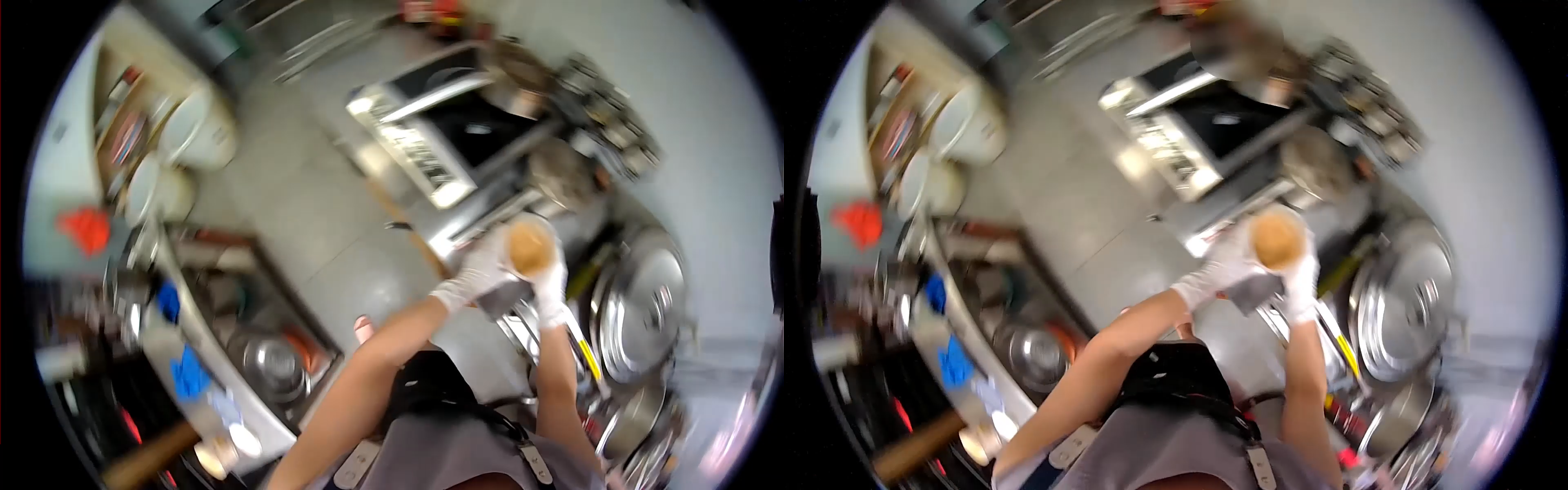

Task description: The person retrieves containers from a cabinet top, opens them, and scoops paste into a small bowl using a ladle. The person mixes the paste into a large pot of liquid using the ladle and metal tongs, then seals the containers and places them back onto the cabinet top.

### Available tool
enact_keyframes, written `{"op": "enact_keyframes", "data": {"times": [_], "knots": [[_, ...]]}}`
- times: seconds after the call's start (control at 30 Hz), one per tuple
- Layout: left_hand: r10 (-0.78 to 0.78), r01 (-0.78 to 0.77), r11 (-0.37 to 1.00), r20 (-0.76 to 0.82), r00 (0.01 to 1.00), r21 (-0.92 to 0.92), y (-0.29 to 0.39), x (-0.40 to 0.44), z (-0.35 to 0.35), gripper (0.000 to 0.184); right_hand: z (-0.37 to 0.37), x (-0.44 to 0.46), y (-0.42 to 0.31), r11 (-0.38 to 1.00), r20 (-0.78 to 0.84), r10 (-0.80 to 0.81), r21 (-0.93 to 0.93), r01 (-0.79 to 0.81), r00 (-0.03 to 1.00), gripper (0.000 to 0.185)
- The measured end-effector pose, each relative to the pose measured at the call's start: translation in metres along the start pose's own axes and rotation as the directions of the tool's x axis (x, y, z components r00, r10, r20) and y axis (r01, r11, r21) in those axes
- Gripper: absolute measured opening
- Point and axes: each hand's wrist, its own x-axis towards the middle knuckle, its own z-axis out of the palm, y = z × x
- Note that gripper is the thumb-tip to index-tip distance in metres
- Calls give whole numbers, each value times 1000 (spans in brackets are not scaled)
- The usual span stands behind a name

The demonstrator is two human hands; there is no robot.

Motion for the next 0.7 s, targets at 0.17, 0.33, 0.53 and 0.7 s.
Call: {"op": "enact_keyframes", "data": {"times": [0.17, 0.33, 0.53, 0.7], "knots": [[87, -74, 984, -71, 994, 162, 2, -68, -24, 79, 7, -19, -9, 33, 629, 295, 746, -665, 719, 61], [-135, 165, 985, -400, 907, 42, 26, -185, -100, 77, 96, -52, -97, 280, 771, 124, 577, -767, 625, 57], [-166, 451, 889, -865, 473, 75, 25, -378, -156, 92, 226, -155, -254, 724, 899, -346, 438, -532, 268, 33], [-110, 444, 890, -994, -13, -104, 53, -521, -170, 74, 307, -291, -354, 736, 865, -481, 309, -603, -145, 36]]}}
